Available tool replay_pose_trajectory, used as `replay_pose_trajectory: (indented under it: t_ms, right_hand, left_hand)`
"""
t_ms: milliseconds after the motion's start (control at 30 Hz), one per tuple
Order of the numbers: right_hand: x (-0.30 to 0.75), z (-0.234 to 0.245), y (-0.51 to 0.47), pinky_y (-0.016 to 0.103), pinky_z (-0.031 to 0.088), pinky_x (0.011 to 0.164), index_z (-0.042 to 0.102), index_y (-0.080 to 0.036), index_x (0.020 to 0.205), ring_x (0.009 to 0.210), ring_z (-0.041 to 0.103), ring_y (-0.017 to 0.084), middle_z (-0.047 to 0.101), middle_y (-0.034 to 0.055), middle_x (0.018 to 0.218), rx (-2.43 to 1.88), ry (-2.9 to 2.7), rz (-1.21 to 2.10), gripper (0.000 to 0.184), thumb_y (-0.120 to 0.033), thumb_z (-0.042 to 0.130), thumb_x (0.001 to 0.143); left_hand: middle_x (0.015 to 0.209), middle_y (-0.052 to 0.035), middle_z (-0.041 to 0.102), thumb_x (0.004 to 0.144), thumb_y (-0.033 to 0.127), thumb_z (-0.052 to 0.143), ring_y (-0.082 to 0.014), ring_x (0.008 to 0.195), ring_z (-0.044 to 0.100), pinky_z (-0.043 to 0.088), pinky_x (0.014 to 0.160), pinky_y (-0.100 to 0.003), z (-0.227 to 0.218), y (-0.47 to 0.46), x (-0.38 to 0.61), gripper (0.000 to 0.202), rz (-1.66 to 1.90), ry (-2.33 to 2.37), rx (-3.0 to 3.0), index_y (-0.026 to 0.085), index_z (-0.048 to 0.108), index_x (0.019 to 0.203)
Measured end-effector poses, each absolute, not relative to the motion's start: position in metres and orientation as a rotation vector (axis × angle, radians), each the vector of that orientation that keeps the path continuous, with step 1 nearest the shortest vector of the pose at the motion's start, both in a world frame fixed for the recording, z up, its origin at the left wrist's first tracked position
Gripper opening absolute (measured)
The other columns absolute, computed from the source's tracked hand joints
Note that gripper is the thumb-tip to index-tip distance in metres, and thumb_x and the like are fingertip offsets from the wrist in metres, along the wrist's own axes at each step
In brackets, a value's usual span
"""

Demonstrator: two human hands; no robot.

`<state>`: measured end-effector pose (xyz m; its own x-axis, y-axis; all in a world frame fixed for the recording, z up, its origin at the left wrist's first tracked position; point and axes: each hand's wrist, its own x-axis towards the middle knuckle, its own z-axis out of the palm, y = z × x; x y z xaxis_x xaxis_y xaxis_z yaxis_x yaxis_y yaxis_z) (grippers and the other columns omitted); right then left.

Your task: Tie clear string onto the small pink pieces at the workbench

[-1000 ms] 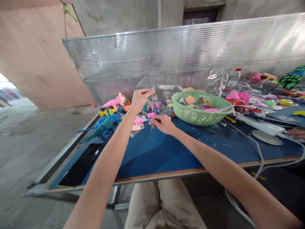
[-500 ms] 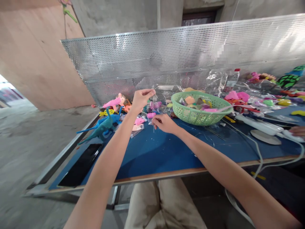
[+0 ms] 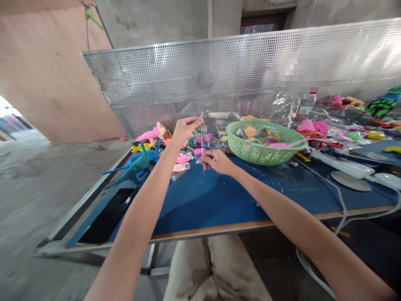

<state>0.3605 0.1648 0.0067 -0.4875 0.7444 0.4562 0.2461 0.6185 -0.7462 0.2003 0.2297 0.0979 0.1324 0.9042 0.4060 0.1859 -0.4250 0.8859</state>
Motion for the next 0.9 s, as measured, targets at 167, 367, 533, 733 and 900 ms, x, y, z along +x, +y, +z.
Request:
replay_pose_trajectory:
  t_ms: [167, 367, 533, 733, 900]
  right_hand:
    - [0.361, 0.006, 0.165, 0.022, 0.041, 0.055, 0.065, -0.017, 0.077, 0.051, 0.056, 0.01, 0.069, -0.0003, 0.062, -0.779, -2.085, 0.685, 0.026, -0.025, 0.048, 0.095]
    - [0.365, 0.006, 0.165, 0.024, 0.04, 0.06, 0.065, -0.019, 0.074, 0.052, 0.055, 0.01, 0.068, -0.0017, 0.06, -0.864, -2.15, 0.406, 0.026, -0.024, 0.05, 0.093]
    - [0.365, 0.009, 0.164, 0.026, 0.039, 0.061, 0.067, -0.02, 0.076, 0.054, 0.055, 0.012, 0.067, -0.0011, 0.061, -0.94, -2.135, 0.285, 0.027, -0.029, 0.05, 0.095]
    - [0.369, 0.017, 0.16, 0.03, 0.033, 0.059, 0.065, -0.02, 0.066, 0.053, 0.05, 0.015, 0.059, 0.0021, 0.055, -1.083, -2.008, 0.045, 0.043, -0.043, 0.049, 0.098]
    - [0.377, 0.023, 0.162, 0.035, 0.04, 0.075, 0.067, -0.019, 0.074, 0.075, 0.057, 0.022, 0.062, 0.0075, 0.073, -1.153, -1.693, -0.199, 0.044, -0.043, 0.044, 0.101]
  left_hand:
    - [0.092, -0.0073, 0.072, 0.083, 0.038, 0.075, -0.0018, 0.048, 0.025, 0.019, 0.041, -0.02, 0.097, 0.231, 0.197, 0.028, 1.356, 0.972, 1.73, 0.016, 0.079, 0.098]
    - [0.088, -0.0067, 0.074, 0.082, 0.037, 0.075, -0.0023, 0.047, 0.029, 0.022, 0.041, -0.021, 0.098, 0.225, 0.202, 0.025, 1.4, 1.023, 1.759, 0.016, 0.08, 0.096]
    - [0.09, -0.0096, 0.077, 0.081, 0.035, 0.076, -0.0127, 0.067, 0.06, 0.045, 0.056, -0.024, 0.097, 0.221, 0.207, 0.023, 1.451, 1.02, 1.836, 0.015, 0.08, 0.092]
    - [0.094, -0.0095, 0.078, 0.079, 0.033, 0.076, -0.02, 0.09, 0.07, 0.054, 0.081, -0.031, 0.086, 0.237, 0.207, 0.021, 1.5, 0.944, 1.933, 0.016, 0.08, 0.091]
    - [0.094, -0.0085, 0.079, 0.082, 0.035, 0.073, -0.0202, 0.089, 0.071, 0.054, 0.083, -0.031, 0.081, 0.233, 0.211, 0.023, 1.468, 0.937, 1.998, 0.016, 0.08, 0.093]
